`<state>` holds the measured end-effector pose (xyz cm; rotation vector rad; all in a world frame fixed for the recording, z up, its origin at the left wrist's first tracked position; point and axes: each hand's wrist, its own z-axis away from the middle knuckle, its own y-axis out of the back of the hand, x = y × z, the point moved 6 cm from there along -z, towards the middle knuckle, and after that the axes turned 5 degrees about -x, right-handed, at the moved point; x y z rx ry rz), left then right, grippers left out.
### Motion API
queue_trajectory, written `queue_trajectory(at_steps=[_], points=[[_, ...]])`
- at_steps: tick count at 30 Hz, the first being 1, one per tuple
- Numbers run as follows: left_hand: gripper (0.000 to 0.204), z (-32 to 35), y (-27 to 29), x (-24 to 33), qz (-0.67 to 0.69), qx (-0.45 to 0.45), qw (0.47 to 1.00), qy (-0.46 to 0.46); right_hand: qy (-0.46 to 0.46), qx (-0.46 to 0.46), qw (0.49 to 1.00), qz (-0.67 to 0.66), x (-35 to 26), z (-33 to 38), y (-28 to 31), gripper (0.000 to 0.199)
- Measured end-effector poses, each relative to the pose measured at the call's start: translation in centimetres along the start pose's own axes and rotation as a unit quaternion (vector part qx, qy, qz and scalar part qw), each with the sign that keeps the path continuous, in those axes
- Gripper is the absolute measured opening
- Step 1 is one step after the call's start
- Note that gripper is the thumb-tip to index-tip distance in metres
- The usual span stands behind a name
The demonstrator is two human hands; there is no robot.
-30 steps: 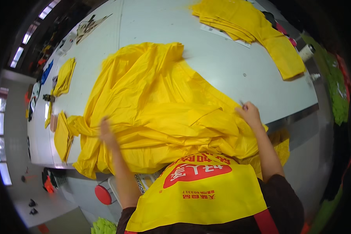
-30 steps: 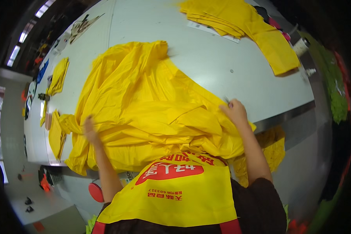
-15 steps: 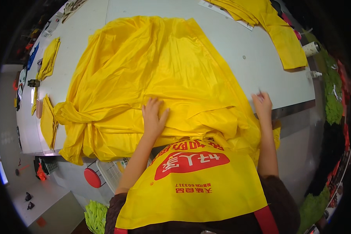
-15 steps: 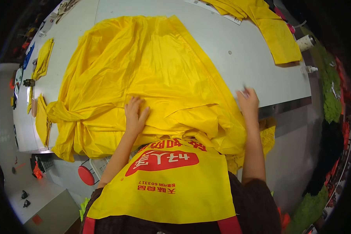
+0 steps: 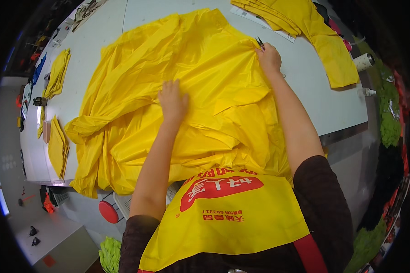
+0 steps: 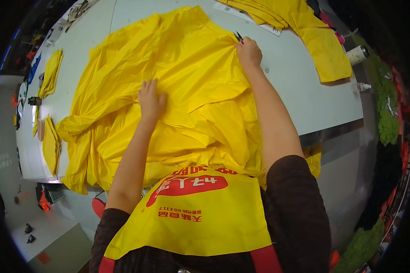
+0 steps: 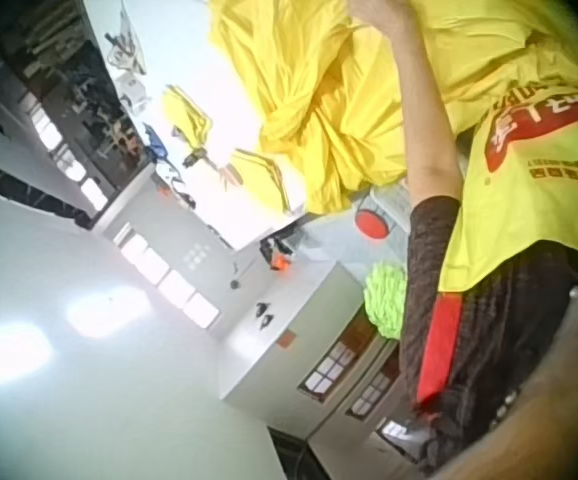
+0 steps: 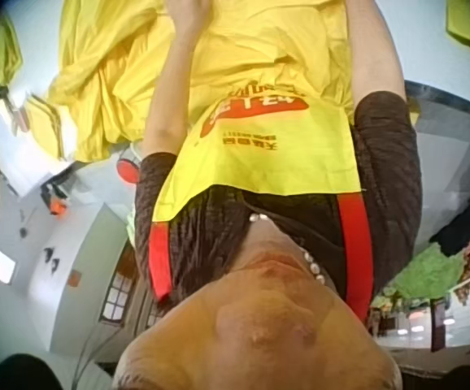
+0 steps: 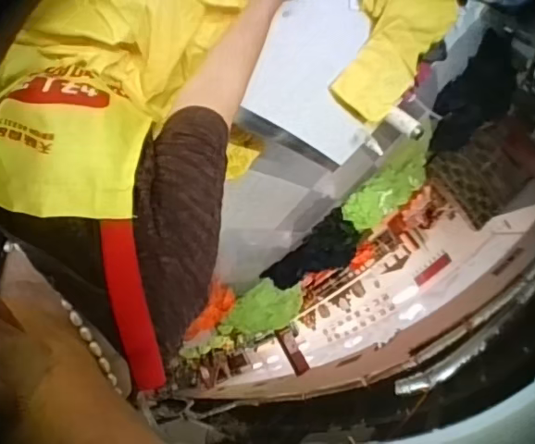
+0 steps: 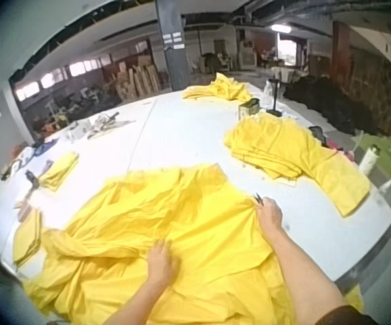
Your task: The person folds a yellow raincoat on a white table. They smooth the fabric, fold the sleeves and body, and place the folded coat into a white plastic basket.
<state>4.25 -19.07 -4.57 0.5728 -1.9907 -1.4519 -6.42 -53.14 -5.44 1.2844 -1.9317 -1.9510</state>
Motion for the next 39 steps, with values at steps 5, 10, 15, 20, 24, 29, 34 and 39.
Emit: queue_trajectory(at_steps=[5,10,15,20,24,29,34,39], points=[[0.048,3.5,0.9,13.0,0.204,-0.200,0.938,-0.194,0.072,-0.018,0.984,-0.161,-2.7,2.3,1.3,0.021],[0.045,9.0,-1.5,12.8,0.077,-0.233,0.940,-0.236,0.225,-0.124,0.966,-0.017,0.5,11.4,0.8,0.013],[0.039,10.8,-0.7,11.7,0.097,-0.192,0.956,-0.201,0.172,-0.085,0.981,-0.007,5.5,10.7,3.0,0.016],[0.026,10.7,0.6,11.3,0.182,-0.134,0.954,-0.196,0.154,-0.220,0.955,-0.126,5.2,11.5,4.1,0.023],[0.023,10.9,0.9,11.3,0.224,-0.133,0.945,-0.196,0.190,-0.317,0.899,-0.235,1.7,14.9,4.8,0.022],[0.024,12.3,0.9,11.6,0.270,-0.183,0.904,-0.275,0.312,-0.308,0.884,-0.160,1.9,17.2,3.7,0.019],[0.028,13.4,1.9,12.1,0.218,-0.206,0.898,-0.322,0.340,-0.269,0.884,-0.173,1.8,16.7,3.7,0.020],[0.029,13.8,2.8,12.5,0.173,-0.178,0.904,-0.348,0.298,-0.351,0.868,-0.188,1.4,15.0,3.2,0.017]])
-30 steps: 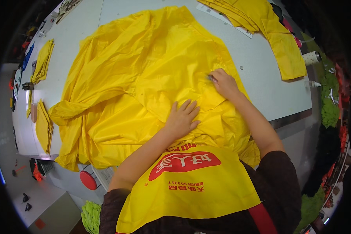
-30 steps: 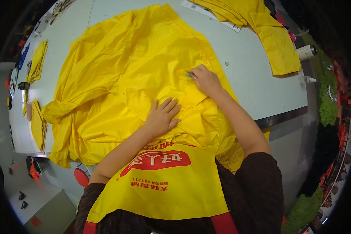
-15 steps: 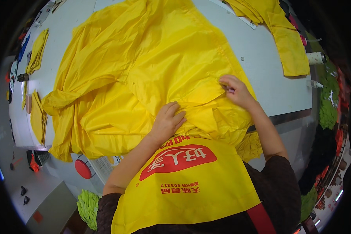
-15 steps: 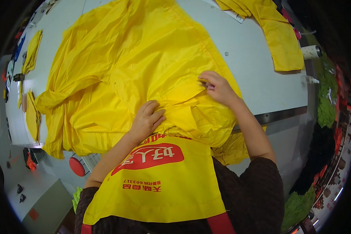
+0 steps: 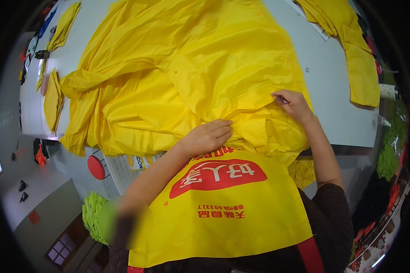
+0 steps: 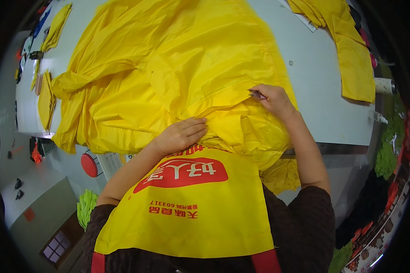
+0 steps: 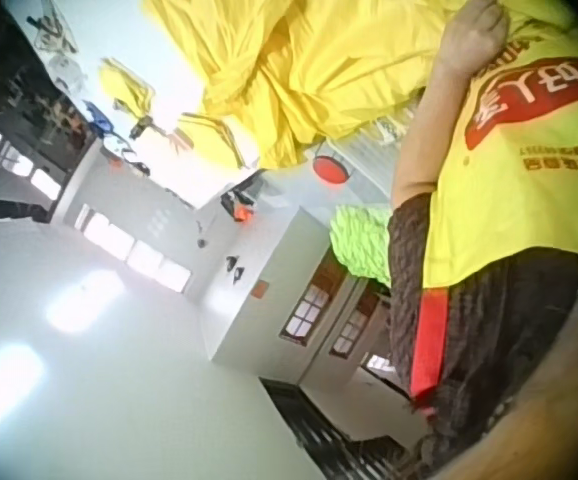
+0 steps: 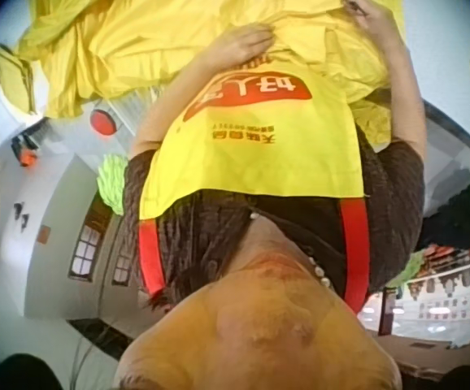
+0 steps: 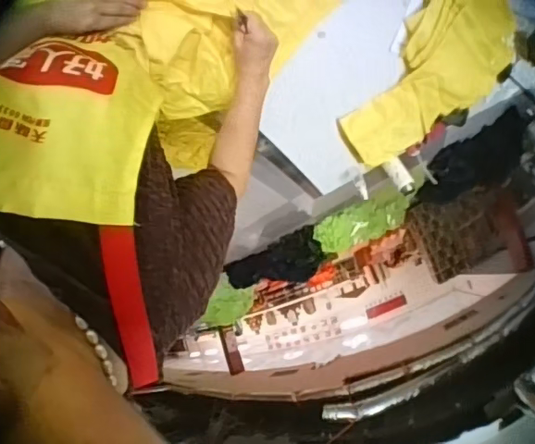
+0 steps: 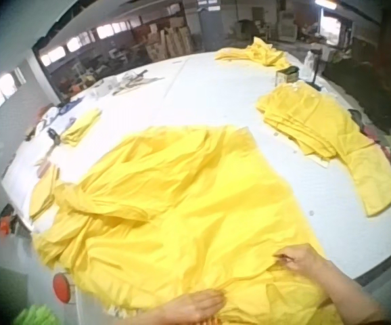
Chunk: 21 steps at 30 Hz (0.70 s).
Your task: The person folds a yellow raincoat on a white table. They smooth the fabric, fold the sleeves and body, and place the folded coat into a white plastic basket.
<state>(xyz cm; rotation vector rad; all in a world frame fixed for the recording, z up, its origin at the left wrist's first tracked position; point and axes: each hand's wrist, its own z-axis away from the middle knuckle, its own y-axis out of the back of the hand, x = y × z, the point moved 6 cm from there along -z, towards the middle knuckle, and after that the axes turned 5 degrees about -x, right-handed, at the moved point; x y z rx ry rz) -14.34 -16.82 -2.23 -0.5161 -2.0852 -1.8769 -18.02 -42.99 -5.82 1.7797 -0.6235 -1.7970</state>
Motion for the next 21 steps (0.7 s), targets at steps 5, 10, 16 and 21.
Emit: queue_trajectory(at_steps=[5,10,16,21], points=[[0.029,0.2,-0.1,0.0,0.001,0.016,1.000,-0.003,-0.059,-0.033,0.998,-0.005,0.5,-2.3,0.7,0.013],[0.033,0.2,1.3,-2.1,-0.009,0.119,0.971,0.209,-0.177,0.054,0.980,-0.069,2.7,-5.4,0.6,0.017],[0.028,1.7,-0.1,-3.3,0.052,0.183,0.951,0.244,-0.193,0.097,0.976,-0.003,4.7,-7.2,0.5,0.028],[0.023,1.7,-0.4,-3.8,0.070,0.195,0.944,0.258,-0.203,0.077,0.975,-0.057,4.9,-6.3,1.1,0.028]])
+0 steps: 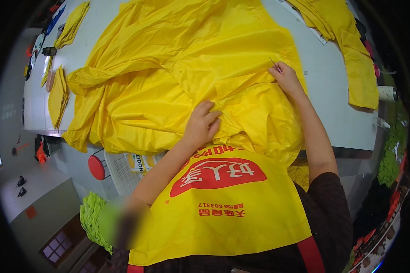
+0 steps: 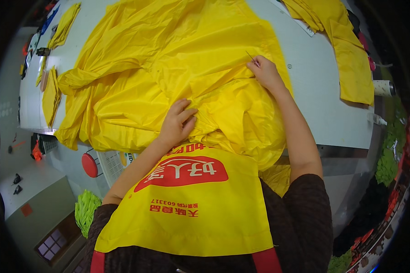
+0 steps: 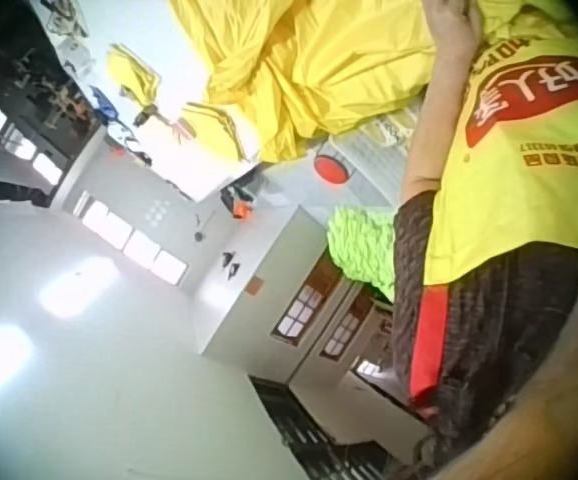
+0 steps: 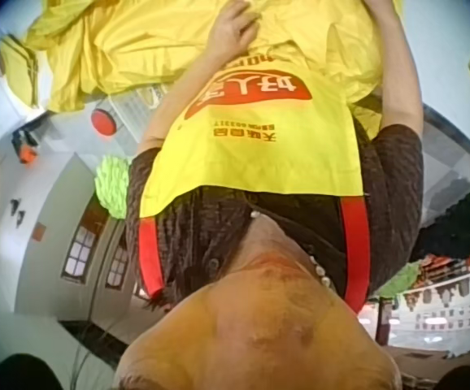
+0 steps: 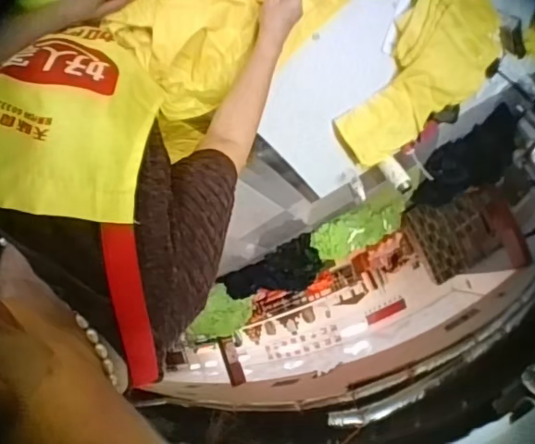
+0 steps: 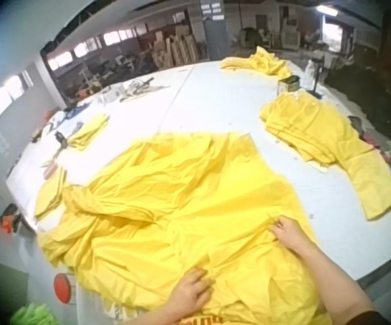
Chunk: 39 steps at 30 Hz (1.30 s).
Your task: The person folds a yellow raincoat on a white table. They smooth the fabric, fold the sleeves and body, and place the folded coat into a white plastic basket.
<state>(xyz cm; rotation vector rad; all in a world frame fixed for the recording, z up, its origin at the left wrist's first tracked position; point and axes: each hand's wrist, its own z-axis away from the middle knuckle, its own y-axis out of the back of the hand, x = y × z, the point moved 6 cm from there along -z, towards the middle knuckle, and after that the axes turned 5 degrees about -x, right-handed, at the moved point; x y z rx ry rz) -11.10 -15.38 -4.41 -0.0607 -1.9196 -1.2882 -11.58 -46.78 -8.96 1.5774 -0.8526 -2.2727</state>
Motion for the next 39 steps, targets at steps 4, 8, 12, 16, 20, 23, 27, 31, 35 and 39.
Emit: queue_trajectory(at_steps=[4,8,12,16,20,23,27,31,35,39], points=[[0.020,-0.2,-0.3,-0.3,0.007,0.019,0.999,0.033,-0.053,0.092,0.984,-0.145,2.3,1.8,3.2,0.029],[0.021,-1.0,-0.6,-1.1,0.050,0.027,0.988,0.142,-0.071,0.218,0.969,-0.093,8.4,4.3,9.6,0.027],[0.030,-2.9,-0.3,-1.2,0.028,-0.019,0.951,0.308,-0.097,0.227,0.968,-0.040,11.2,7.1,11.4,0.025],[0.029,-3.8,-0.6,-2.0,-0.017,-0.061,0.935,0.350,-0.035,0.184,0.978,-0.093,5.5,9.0,8.0,0.022],[0.024,-3.7,-1.6,-2.1,-0.001,-0.037,0.943,0.332,0.060,0.081,0.994,-0.046,-3.2,10.4,2.3,0.021],[0.023,-3.5,-1.9,-2.0,0.010,-0.009,0.951,0.309,0.094,-0.029,0.992,-0.082,-7.5,10.5,-2.9,0.024],[0.020,-2.8,-1.6,-1.8,-0.014,0.043,0.979,0.198,0.157,-0.090,0.980,-0.079,-9.7,8.8,-7.3,0.027],[0.016,-1.9,-1.4,-2.1,0.017,0.051,0.993,0.106,0.094,-0.146,0.973,-0.153,-8.7,5.3,-9.2,0.028],[0.016,-1.5,-1.5,-3.2,0.134,0.002,0.980,0.148,0.093,-0.196,0.963,-0.157,-7.7,4.4,-9.3,0.031],[0.016,-1.6,-1.8,-4.1,0.206,-0.037,0.958,0.195,0.159,-0.230,0.958,-0.063,-8.0,5.4,-8.3,0.029]])
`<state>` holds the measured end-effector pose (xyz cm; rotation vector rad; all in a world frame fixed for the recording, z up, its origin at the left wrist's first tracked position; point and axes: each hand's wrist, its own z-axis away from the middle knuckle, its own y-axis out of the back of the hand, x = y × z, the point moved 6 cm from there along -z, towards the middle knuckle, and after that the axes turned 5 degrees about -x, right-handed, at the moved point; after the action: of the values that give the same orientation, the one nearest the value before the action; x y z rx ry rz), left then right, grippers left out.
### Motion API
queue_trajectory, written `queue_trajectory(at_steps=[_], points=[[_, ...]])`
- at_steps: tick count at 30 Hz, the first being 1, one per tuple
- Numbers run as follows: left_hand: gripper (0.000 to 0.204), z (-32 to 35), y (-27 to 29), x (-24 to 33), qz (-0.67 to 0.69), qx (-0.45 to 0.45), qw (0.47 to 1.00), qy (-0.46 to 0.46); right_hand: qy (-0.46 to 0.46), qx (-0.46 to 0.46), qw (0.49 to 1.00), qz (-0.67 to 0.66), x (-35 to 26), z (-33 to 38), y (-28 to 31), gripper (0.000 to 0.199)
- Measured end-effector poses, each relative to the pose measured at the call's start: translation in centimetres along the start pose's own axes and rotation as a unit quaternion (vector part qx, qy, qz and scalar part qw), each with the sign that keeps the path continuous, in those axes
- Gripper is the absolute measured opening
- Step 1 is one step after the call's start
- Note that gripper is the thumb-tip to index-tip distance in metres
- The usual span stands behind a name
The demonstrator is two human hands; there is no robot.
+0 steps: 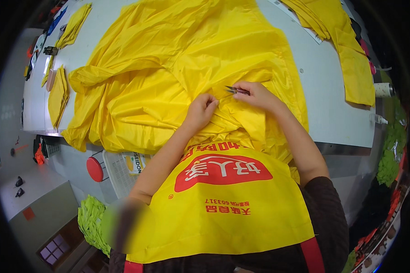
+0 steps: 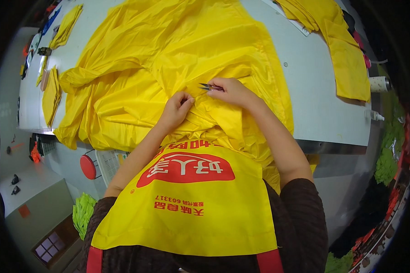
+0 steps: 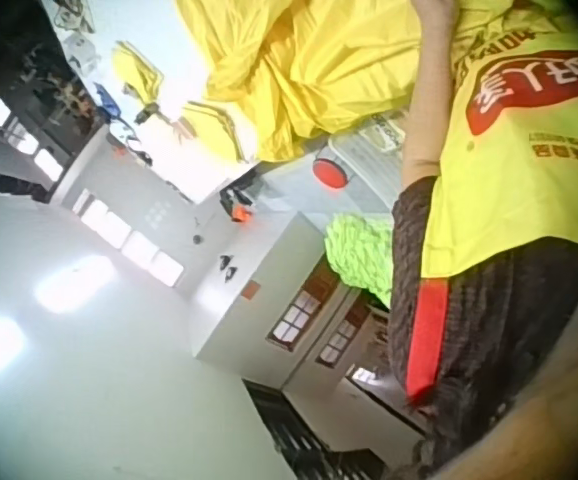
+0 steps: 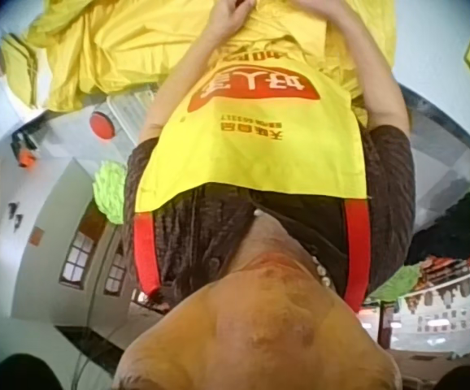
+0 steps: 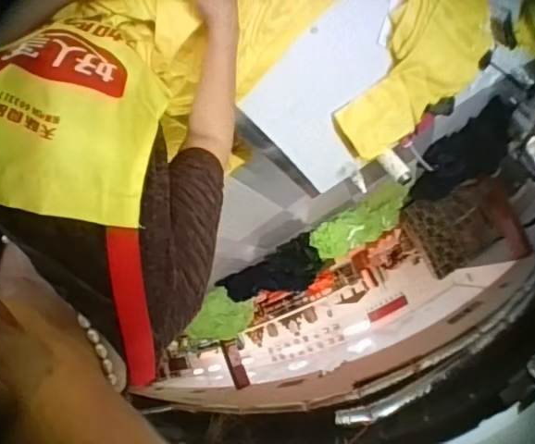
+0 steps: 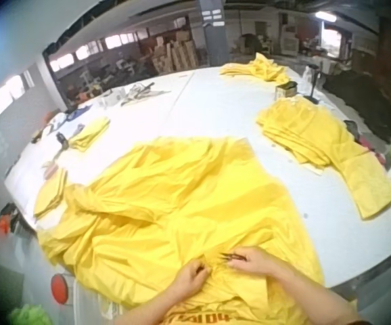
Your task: The person folds a yellow raincoat on a white table. They smooth the fabric, fold the sleeves and body, and place the folded coat into a white plastic basket.
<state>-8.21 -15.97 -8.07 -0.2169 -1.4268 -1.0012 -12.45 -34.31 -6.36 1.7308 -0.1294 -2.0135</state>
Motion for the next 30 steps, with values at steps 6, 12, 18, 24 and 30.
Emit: queue_trajectory(at_steps=[6,12,18,24,30], points=[[0.013,0.4,-0.1,-0.4,0.008,0.036,0.999,-0.036,0.102,0.017,0.965,0.241,-2.5,1.0,-0.4,0.028],[0.013,0.5,-0.2,-0.5,0.010,0.048,0.998,-0.039,0.155,0.019,0.941,0.299,-3.3,0.3,-1.2,0.024],[0.012,0.5,-0.2,-0.6,0.028,0.054,0.998,-0.028,0.194,0.019,0.924,0.329,-3.7,-0.3,-1.8,0.016],[0.012,0.5,-0.1,0.1,0.029,0.055,0.998,-0.011,0.204,0.032,0.911,0.357,-3.2,-0.4,-2.2,0.010],[0.014,1.4,2.0,-2.6,0.242,0.152,0.957,0.043,0.191,0.075,0.935,0.288,-4.2,1.5,-0.7,0.014]])
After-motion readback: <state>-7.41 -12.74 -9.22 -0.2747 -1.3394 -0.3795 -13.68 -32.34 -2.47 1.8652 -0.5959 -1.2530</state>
